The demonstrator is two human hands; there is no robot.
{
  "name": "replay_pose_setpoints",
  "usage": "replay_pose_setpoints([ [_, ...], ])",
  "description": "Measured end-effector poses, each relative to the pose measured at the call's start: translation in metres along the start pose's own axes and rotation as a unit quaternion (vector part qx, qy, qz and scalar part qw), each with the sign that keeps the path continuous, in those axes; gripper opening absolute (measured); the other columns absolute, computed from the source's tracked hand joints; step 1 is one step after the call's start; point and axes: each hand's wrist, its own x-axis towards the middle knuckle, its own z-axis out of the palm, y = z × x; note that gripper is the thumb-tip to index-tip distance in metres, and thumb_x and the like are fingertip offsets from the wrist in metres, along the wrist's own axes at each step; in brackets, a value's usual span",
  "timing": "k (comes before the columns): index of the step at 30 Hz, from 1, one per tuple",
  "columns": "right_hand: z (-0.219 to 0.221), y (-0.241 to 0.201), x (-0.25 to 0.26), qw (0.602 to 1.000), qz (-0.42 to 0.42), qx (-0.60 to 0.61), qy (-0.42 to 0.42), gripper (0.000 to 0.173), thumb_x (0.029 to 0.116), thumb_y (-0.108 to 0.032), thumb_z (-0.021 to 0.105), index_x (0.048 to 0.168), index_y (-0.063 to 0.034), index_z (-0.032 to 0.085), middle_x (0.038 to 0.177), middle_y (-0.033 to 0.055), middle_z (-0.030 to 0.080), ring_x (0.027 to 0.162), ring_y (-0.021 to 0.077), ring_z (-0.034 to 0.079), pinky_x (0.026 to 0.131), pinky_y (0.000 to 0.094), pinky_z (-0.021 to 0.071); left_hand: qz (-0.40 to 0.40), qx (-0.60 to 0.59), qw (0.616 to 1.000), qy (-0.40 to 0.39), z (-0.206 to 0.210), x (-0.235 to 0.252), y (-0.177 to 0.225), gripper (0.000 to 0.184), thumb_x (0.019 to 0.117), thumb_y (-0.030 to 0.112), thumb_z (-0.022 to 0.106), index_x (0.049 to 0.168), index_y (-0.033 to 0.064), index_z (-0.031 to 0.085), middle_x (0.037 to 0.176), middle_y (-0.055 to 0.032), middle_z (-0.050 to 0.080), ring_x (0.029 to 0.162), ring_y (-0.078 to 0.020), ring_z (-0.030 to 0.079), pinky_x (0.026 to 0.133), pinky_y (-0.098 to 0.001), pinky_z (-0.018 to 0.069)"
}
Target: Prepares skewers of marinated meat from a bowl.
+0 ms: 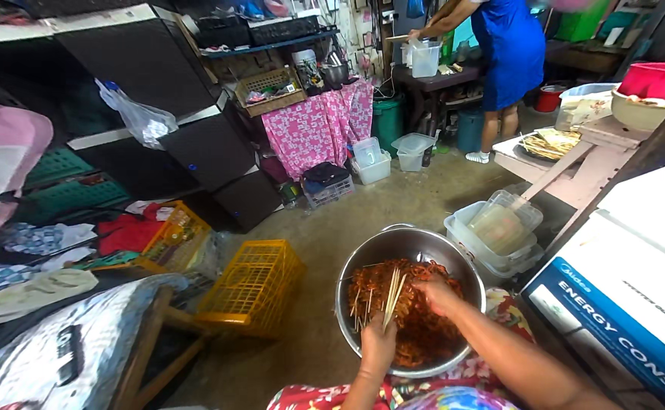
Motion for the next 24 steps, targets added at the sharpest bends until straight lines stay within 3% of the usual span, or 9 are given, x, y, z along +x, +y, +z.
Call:
replay_pose_setpoints([
  [5,0.004,0.002,-0.003,0.999,0.026,0.032,0.009,0.02,0.1033,-0.01,0.058,0.118,0.0034,0.058,0.098,0.0134,0.064,0.079,0.0205,0.065,0.067,0.0376,0.057,-0.006,-0.005,1.0,0.0,0.0,0.0,0.0,0.013,0.096,0.011,0.063,0.098,0.0,0.069,0.072,-0.0056,0.062,0.063,-0.014,0.059,0.066,-0.0357,0.0518],
  [11,0.004,0.004,-0.002,0.99,0.089,0.112,-0.009,0.018,0.1065,-0.014,0.049,0.109,-0.0013,0.061,0.085,0.0088,0.062,0.067,0.0168,0.061,0.063,0.0324,0.0549,0.002,-0.013,1.0,0.002,0.001,0.0,-0.001,0.012,0.0951,0.011,0.062,0.096,0.0005,0.069,0.07,-0.0045,0.061,0.061,-0.0124,0.057,0.063,-0.0339,0.051],
  [16,0.01,0.005,-0.009,0.999,0.034,0.015,-0.004,0.019,0.103,-0.011,0.059,0.117,0.0018,0.059,0.097,0.011,0.064,0.082,0.0172,0.064,0.073,0.0348,0.0553,0.0,-0.004,1.0,0.002,0.0,-0.001,0.001,0.013,0.0955,0.01,0.063,0.099,-0.0002,0.069,0.072,-0.006,0.062,0.063,-0.0138,0.058,0.065,-0.0355,0.0516],
  [18,0.012,0.005,-0.01,1.0,0.022,-0.009,-0.007,0.017,0.1015,-0.011,0.061,0.113,0.0013,0.061,0.096,0.0098,0.065,0.081,0.0159,0.064,0.072,0.0339,0.0554,0.0,-0.006,1.0,0.004,0.0,-0.001,0.001,0.014,0.0957,0.011,0.062,0.099,-0.0006,0.069,0.072,-0.0064,0.062,0.064,-0.0152,0.059,0.065,-0.0374,0.0521],
  [22,0.01,0.002,-0.011,0.998,0.052,-0.026,-0.03,0.023,0.1035,-0.016,0.059,0.12,0.0011,0.057,0.098,0.0113,0.064,0.079,0.0181,0.066,0.07,0.0359,0.0578,-0.001,-0.013,1.0,0.015,0.001,-0.001,-0.001,0.013,0.0954,0.011,0.062,0.098,-0.0006,0.068,0.071,-0.0056,0.061,0.063,-0.0139,0.058,0.064,-0.0359,0.0516],
  [24,0.005,0.005,-0.007,0.996,0.036,-0.057,-0.059,0.025,0.1025,-0.015,0.061,0.121,0.0024,0.06,0.105,0.0125,0.066,0.09,0.019,0.065,0.081,0.0382,0.0559,-0.009,-0.019,0.999,0.042,0.002,0.0,-0.001,0.014,0.0966,0.01,0.062,0.101,-0.0019,0.068,0.071,-0.0069,0.061,0.062,-0.0148,0.058,0.063,-0.0365,0.0518],
])
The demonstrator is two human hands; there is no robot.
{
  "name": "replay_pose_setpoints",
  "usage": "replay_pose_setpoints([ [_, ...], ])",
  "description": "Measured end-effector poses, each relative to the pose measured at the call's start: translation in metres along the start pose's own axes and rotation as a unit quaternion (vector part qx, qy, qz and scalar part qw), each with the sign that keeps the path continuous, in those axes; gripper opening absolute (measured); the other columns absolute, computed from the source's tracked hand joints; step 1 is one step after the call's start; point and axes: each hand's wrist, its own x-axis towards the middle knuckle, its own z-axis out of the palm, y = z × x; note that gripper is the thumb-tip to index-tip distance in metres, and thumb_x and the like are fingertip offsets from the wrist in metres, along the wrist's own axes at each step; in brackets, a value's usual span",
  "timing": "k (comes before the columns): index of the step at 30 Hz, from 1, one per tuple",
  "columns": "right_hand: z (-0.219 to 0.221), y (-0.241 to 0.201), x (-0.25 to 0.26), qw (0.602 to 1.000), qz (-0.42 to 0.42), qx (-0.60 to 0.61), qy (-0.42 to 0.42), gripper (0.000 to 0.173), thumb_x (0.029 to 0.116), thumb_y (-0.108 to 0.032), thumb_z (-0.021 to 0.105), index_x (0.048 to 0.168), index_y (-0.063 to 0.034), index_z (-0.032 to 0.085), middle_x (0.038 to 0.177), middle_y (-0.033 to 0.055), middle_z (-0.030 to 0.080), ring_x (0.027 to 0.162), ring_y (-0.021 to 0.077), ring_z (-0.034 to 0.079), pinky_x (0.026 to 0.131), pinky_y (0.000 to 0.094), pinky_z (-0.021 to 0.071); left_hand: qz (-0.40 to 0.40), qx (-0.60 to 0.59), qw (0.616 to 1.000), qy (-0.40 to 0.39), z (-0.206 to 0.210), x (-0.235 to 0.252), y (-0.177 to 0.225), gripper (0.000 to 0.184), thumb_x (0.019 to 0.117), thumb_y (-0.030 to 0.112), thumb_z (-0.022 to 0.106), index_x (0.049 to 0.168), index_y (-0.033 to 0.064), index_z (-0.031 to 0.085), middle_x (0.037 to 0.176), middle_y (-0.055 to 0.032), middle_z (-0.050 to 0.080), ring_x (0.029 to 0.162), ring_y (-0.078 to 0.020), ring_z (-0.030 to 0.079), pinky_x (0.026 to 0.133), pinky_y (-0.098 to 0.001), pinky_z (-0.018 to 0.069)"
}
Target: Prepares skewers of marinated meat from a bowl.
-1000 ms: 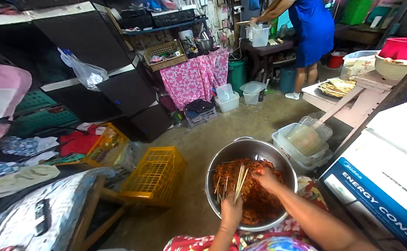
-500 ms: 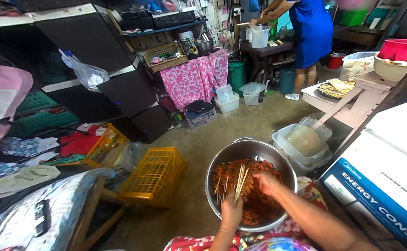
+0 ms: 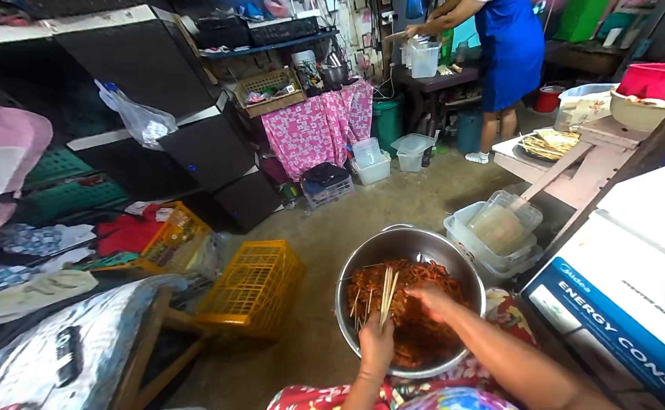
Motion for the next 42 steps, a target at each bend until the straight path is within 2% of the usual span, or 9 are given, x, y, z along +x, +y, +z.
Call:
replay_pose_setpoints([
  [1,-0.003,0.003,0.002,0.999,-0.018,-0.024,-0.012,0.024,0.1001,-0.011,0.064,0.119,0.0042,0.063,0.107,0.0137,0.068,0.095,0.0198,0.066,0.087,0.0397,0.0563,-0.01,-0.007,1.0,0.018,0.0,0.001,0.0,0.015,0.0977,0.01,0.062,0.104,-0.0031,0.068,0.072,-0.0086,0.062,0.062,-0.0164,0.059,0.064,-0.0382,0.0523],
  [4,-0.012,0.007,0.01,0.996,-0.053,-0.065,-0.004,0.02,0.0919,0.0,0.069,0.111,0.005,0.067,0.103,0.0134,0.068,0.09,0.0196,0.066,0.085,0.0386,0.0563,-0.039,-0.009,0.998,0.05,-0.001,0.001,0.002,0.016,0.0995,0.008,0.059,0.108,-0.0038,0.066,0.074,-0.0106,0.062,0.065,-0.0193,0.06,0.067,-0.0416,0.0526],
  [7,-0.013,0.0,0.011,0.992,-0.053,0.096,0.061,0.022,0.0943,0.006,0.061,0.117,0.0065,0.06,0.095,0.0141,0.067,0.076,0.0202,0.066,0.07,0.0356,0.0585,-0.022,-0.016,1.0,0.013,-0.001,0.001,0.0,0.016,0.099,0.01,0.06,0.106,-0.0027,0.067,0.074,-0.0085,0.062,0.063,-0.0166,0.058,0.065,-0.0383,0.0525],
  [11,-0.015,-0.001,0.017,0.967,-0.068,0.224,0.102,0.022,0.0934,0.01,0.058,0.115,0.0042,0.059,0.096,0.013,0.066,0.075,0.0192,0.065,0.069,0.0354,0.0587,0.003,-0.015,0.997,-0.076,-0.003,0.001,0.002,0.016,0.0967,0.012,0.062,0.104,-0.0002,0.07,0.077,-0.0062,0.065,0.066,-0.0129,0.06,0.068,-0.0343,0.0528],
  [17,-0.014,0.001,0.015,0.981,-0.106,0.128,0.1,0.028,0.0818,0.015,0.068,0.107,0.0045,0.065,0.106,0.0125,0.068,0.09,0.0174,0.065,0.077,0.0351,0.0563,0.009,-0.017,0.998,-0.057,-0.003,0.001,0.001,0.016,0.097,0.011,0.061,0.104,-0.0001,0.069,0.073,-0.0051,0.063,0.064,-0.0115,0.059,0.065,-0.0327,0.0518],
  [29,-0.011,0.002,0.009,0.992,-0.085,0.058,0.075,0.016,0.0912,0.004,0.07,0.107,0.0049,0.067,0.103,0.0116,0.069,0.091,0.0158,0.066,0.082,0.0344,0.0559,0.004,-0.012,0.998,-0.067,-0.003,-0.001,0.0,0.015,0.0962,0.011,0.062,0.102,-0.0004,0.069,0.073,-0.0054,0.063,0.064,-0.0124,0.059,0.066,-0.0341,0.0522],
  [33,-0.006,0.002,0.005,0.991,-0.048,0.097,0.076,0.025,0.0921,0.002,0.07,0.115,0.0048,0.062,0.11,0.0137,0.068,0.097,0.0184,0.066,0.086,0.0378,0.0563,-0.001,-0.012,0.998,-0.06,-0.001,-0.001,-0.002,0.014,0.0965,0.011,0.062,0.102,-0.0001,0.069,0.073,-0.0054,0.063,0.063,-0.0125,0.059,0.065,-0.0341,0.0516],
  [38,-0.004,-0.007,-0.006,0.988,0.011,0.15,0.034,0.022,0.1,-0.005,0.06,0.122,0.0007,0.06,0.108,0.0104,0.065,0.091,0.0162,0.065,0.079,0.0343,0.0564,0.014,0.002,0.998,-0.054,-0.003,-0.001,0.002,0.016,0.0976,0.012,0.061,0.103,-0.002,0.068,0.074,-0.0056,0.063,0.064,-0.0109,0.058,0.065,-0.0321,0.0516],
  [42,-0.008,-0.003,0.0,0.979,0.038,0.2,0.012,0.024,0.1017,-0.007,0.057,0.124,0.0002,0.055,0.104,0.0113,0.064,0.086,0.0176,0.065,0.075,0.0344,0.0578,0.011,-0.01,0.999,-0.051,-0.001,-0.001,-0.002,0.017,0.0972,0.012,0.061,0.103,-0.0025,0.068,0.07,-0.0027,0.061,0.056,-0.0072,0.054,0.057,-0.0283,0.0491],
])
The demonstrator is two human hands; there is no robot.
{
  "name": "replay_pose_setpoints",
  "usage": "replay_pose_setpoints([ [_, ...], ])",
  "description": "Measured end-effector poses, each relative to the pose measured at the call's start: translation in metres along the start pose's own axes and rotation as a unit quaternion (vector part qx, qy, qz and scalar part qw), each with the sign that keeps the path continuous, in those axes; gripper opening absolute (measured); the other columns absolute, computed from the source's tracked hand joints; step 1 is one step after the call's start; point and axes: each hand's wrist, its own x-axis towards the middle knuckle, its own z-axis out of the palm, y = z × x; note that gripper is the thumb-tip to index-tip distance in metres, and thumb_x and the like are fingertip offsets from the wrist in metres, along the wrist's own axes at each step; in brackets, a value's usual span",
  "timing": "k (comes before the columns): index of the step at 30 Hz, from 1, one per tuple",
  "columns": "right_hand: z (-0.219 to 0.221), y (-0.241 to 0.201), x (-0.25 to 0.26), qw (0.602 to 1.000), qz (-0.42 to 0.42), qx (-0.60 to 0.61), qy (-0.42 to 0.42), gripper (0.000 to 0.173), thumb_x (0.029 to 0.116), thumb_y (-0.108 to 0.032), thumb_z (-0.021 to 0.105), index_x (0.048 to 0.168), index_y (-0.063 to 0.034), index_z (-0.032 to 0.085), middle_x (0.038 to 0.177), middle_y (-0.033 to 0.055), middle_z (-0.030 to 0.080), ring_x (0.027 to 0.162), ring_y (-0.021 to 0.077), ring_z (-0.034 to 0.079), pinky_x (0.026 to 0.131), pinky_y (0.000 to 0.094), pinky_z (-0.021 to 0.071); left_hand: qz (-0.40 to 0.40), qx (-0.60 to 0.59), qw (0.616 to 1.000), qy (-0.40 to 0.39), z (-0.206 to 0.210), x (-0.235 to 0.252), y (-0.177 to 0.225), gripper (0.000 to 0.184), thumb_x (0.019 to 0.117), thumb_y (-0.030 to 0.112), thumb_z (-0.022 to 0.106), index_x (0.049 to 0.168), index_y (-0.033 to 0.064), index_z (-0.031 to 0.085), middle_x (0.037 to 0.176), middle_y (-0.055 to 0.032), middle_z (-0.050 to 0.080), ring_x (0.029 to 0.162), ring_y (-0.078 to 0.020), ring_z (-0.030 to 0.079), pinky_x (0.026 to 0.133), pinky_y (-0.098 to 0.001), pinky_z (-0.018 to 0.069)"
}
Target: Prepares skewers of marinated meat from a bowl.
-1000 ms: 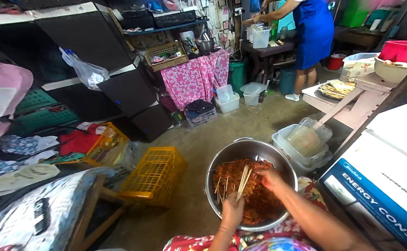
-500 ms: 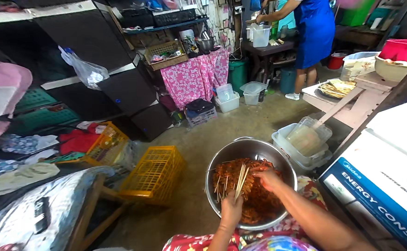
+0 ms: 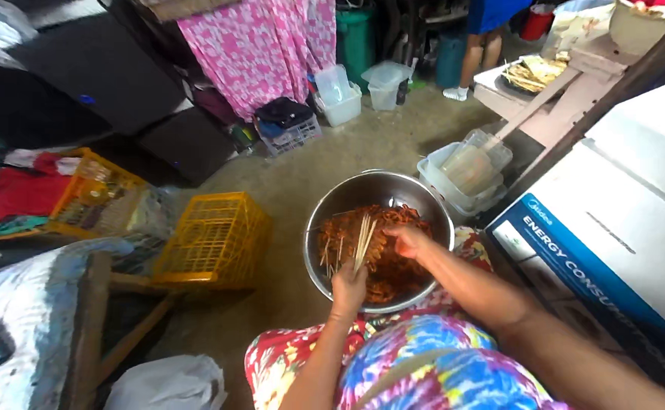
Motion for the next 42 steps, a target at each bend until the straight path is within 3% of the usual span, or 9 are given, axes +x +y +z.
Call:
replay_pose_setpoints([
  [5,-0.0008,0.0,0.0025,1.0,-0.01,-0.002,-0.02,0.023,0.0987,-0.002,0.058,0.122,0.0005,0.056,0.104,0.0114,0.065,0.089,0.0178,0.066,0.079,0.0357,0.0581,-0.01,-0.038,0.999,0.002,-0.0001,0.0003,-0.0016,0.014,0.0962,0.01,0.06,0.101,-0.0005,0.067,0.064,0.0029,0.057,0.05,-0.0034,0.05,0.05,-0.0238,0.0461],
  [9,-0.0027,-0.0036,-0.0008,0.997,-0.014,-0.05,-0.053,0.025,0.1047,-0.01,0.054,0.127,0.0005,0.052,0.107,0.0107,0.065,0.09,0.0173,0.067,0.08,0.0353,0.0585,0.003,-0.07,0.997,0.036,0.0011,0.0007,-0.005,0.014,0.0969,0.009,0.059,0.102,-0.0011,0.066,0.064,0.0041,0.057,0.049,-0.0022,0.051,0.05,-0.0226,0.0474],
  [14,-0.0094,-0.0032,0.0008,0.987,-0.037,-0.134,-0.083,0.009,0.1019,-0.003,0.05,0.106,-0.0008,0.058,0.084,0.0039,0.064,0.074,0.0137,0.065,0.071,0.0313,0.0576,-0.002,-0.095,0.993,0.071,0.0,0.0006,-0.0054,0.011,0.0983,0.009,0.057,0.1,0.0,0.064,0.062,0.0055,0.055,0.048,-0.0029,0.052,0.049,-0.0226,0.0484],
  [22,-0.0043,0.0015,0.0031,0.976,-0.086,-0.19,-0.054,0.012,0.0983,0.003,0.05,0.092,-0.0008,0.059,0.077,0.002,0.062,0.068,0.0125,0.063,0.07,0.0307,0.0577,-0.003,-0.109,0.992,0.066,0.0006,0.0013,-0.0054,0.01,0.098,0.008,0.058,0.1,0.0002,0.064,0.062,0.0053,0.056,0.047,-0.0026,0.051,0.048,-0.0218,0.0482],
  [28,-0.0085,0.0017,0.0043,0.894,-0.152,-0.418,-0.053,0.022,0.0966,0.002,0.051,0.107,0.0032,0.07,0.106,0.0127,0.069,0.095,0.0157,0.065,0.089,0.0362,0.0535,-0.009,-0.121,0.99,0.076,0.0008,0.0015,-0.0054,0.012,0.1,0.008,0.056,0.102,-0.0011,0.063,0.061,0.0042,0.055,0.047,-0.0041,0.052,0.048,-0.0227,0.0487],
  [32,-0.0066,0.0009,0.0044,0.897,-0.228,-0.376,-0.043,0.034,0.0953,-0.003,0.065,0.128,0.0065,0.062,0.127,0.0191,0.066,0.115,0.0177,0.065,0.103,0.0312,0.0515,-0.009,-0.136,0.988,0.07,0.0004,0.0017,-0.003,0.011,0.1012,0.007,0.053,0.099,-0.0002,0.062,0.058,0.0062,0.052,0.046,-0.0031,0.051,0.047,-0.0212,0.0479],
  [36,-0.0041,0.0037,0.0061,0.955,-0.187,-0.23,-0.034,0.017,0.1021,-0.007,0.059,0.108,0.0078,0.066,0.094,0.0109,0.07,0.079,0.0139,0.07,0.077,0.0309,0.0607,-0.004,-0.136,0.989,0.055,0.0001,0.0012,-0.003,0.011,0.1,0.006,0.054,0.099,0.0,0.062,0.057,0.0074,0.051,0.045,-0.0024,0.05,0.046,-0.0212,0.0469],
  [39,-0.0044,0.0011,0.0062,0.981,-0.074,-0.175,-0.024,0.029,0.1073,-0.02,0.055,0.118,0.0057,0.06,0.092,0.0108,0.069,0.075,0.0186,0.069,0.072,0.0349,0.0613,0.003,-0.131,0.99,0.054,0.0007,0.0015,-0.0054,0.011,0.1002,0.008,0.054,0.099,0.0014,0.062,0.057,0.0068,0.052,0.045,-0.0034,0.05,0.046,-0.0222,0.0471],
  [42,-0.0005,-0.0013,0.0035,0.995,-0.01,-0.095,-0.022,0.031,0.1095,-0.028,0.049,0.116,0.0017,0.057,0.085,0.0096,0.068,0.071,0.02,0.07,0.069,0.0352,0.0622,0.017,-0.11,0.993,0.04,0.0001,0.0015,-0.0081,0.012,0.0988,0.009,0.056,0.101,0.0002,0.065,0.06,0.0051,0.055,0.047,-0.0042,0.051,0.048,-0.0238,0.0479],
])
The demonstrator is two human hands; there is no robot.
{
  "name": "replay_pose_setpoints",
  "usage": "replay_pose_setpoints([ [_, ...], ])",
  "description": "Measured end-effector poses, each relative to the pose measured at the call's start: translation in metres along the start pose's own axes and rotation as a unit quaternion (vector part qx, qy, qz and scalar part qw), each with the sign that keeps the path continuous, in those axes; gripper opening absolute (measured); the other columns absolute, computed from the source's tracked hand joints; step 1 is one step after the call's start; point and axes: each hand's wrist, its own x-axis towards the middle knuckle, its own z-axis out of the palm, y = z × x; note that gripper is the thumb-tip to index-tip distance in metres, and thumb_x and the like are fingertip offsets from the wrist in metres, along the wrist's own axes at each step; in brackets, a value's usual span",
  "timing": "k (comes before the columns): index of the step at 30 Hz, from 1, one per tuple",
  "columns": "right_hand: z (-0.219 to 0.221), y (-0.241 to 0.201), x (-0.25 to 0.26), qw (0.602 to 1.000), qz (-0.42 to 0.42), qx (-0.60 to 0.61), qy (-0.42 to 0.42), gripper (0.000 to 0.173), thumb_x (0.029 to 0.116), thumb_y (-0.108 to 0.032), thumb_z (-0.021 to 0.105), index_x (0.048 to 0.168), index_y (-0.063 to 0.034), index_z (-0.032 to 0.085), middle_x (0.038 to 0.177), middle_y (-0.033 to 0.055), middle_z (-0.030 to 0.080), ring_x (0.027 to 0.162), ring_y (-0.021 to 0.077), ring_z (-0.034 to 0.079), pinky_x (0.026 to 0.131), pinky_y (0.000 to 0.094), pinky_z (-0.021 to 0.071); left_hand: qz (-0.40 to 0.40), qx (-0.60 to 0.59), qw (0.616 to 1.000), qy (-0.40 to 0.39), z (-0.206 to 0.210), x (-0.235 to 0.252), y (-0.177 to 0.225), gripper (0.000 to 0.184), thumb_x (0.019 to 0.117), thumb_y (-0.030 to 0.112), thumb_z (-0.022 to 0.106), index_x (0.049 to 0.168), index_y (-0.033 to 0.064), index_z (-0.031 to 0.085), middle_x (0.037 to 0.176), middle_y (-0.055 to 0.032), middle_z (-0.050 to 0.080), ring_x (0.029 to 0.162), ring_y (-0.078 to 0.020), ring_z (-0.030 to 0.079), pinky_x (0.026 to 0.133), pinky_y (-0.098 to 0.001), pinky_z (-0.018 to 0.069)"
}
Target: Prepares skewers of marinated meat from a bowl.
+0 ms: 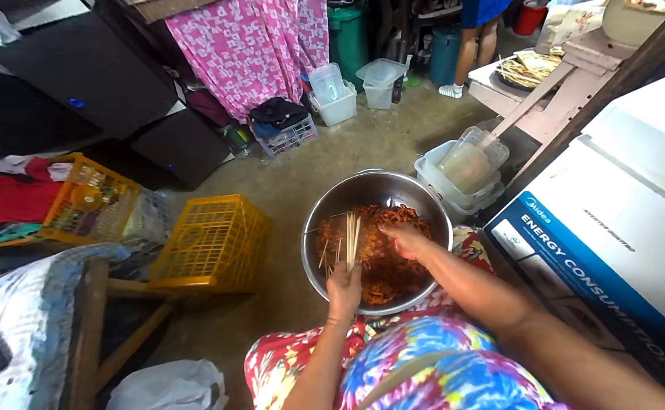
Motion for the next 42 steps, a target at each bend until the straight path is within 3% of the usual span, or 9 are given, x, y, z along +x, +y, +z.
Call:
replay_pose_setpoints([
  [3,0.0,-0.002,0.0,0.997,-0.027,0.061,0.025,0.022,0.1069,-0.012,0.051,0.124,0.0028,0.051,0.096,0.012,0.064,0.077,0.0194,0.068,0.071,0.0353,0.0609,0.0,0.012,1.0,-0.019,0.0,-0.001,0.001,0.014,0.0975,0.009,0.058,0.103,-0.0009,0.066,0.064,0.0047,0.058,0.049,-0.0025,0.051,0.05,-0.0223,0.0483],
  [6,-0.002,-0.002,0.003,0.996,-0.061,0.062,0.029,0.019,0.1033,-0.002,0.052,0.12,0.0042,0.059,0.099,0.0114,0.065,0.08,0.018,0.066,0.073,0.0345,0.0592,-0.009,0.026,0.999,-0.025,0.0,-0.001,0.004,0.013,0.0977,0.009,0.059,0.103,-0.001,0.067,0.066,0.0033,0.059,0.049,-0.0027,0.052,0.05,-0.0222,0.0484],
  [15,-0.001,0.001,0.003,0.989,-0.136,-0.042,0.04,0.016,0.0967,0.004,0.061,0.113,0.0073,0.064,0.103,0.012,0.068,0.086,0.0148,0.066,0.077,0.0309,0.0575,-0.03,0.047,0.998,-0.021,0.0,0.0,0.006,0.014,0.098,0.008,0.059,0.104,-0.0017,0.067,0.066,0.002,0.059,0.049,-0.003,0.05,0.05,-0.0225,0.0472],
  [20,-0.006,0.003,0.008,0.98,-0.18,-0.08,0.035,0.012,0.0988,0.001,0.061,0.108,0.0065,0.067,0.101,0.0107,0.069,0.09,0.0121,0.066,0.084,0.0297,0.056,-0.022,0.047,0.998,-0.03,0.0,0.0,0.005,0.011,0.0964,0.008,0.061,0.1,0.0,0.067,0.065,0.0041,0.059,0.048,-0.0014,0.05,0.049,-0.0206,0.0466],
  [29,0.003,0.003,0.003,0.995,-0.09,0.007,0.052,0.013,0.1012,0.0,0.056,0.113,0.0036,0.061,0.098,0.0094,0.066,0.08,0.0149,0.065,0.071,0.0309,0.0569,-0.028,0.075,0.996,-0.033,0.0,0.0,0.008,0.013,0.0975,0.011,0.061,0.1,-0.0004,0.068,0.067,0.0016,0.059,0.051,-0.004,0.051,0.051,-0.0245,0.0469],
  [34,0.001,0.006,0.003,0.985,-0.131,-0.102,0.044,0.015,0.0997,-0.001,0.06,0.111,0.0057,0.066,0.102,0.0116,0.069,0.087,0.0144,0.067,0.078,0.0318,0.0579,-0.032,0.089,0.995,-0.035,-0.001,0.0,0.009,0.012,0.097,0.011,0.061,0.098,0.0007,0.068,0.065,0.0024,0.057,0.051,-0.0039,0.05,0.051,-0.0243,0.0458],
  [42,0.004,0.007,0.004,0.993,-0.063,-0.088,0.047,0.019,0.1,-0.003,0.061,0.117,0.0036,0.064,0.105,0.0124,0.067,0.086,0.017,0.065,0.076,0.0346,0.0572,-0.054,0.1,0.993,-0.031,0.0,0.002,0.013,0.012,0.098,0.011,0.062,0.101,0.0005,0.069,0.066,-0.0027,0.059,0.052,-0.0101,0.052,0.054,-0.0307,0.0481],
])
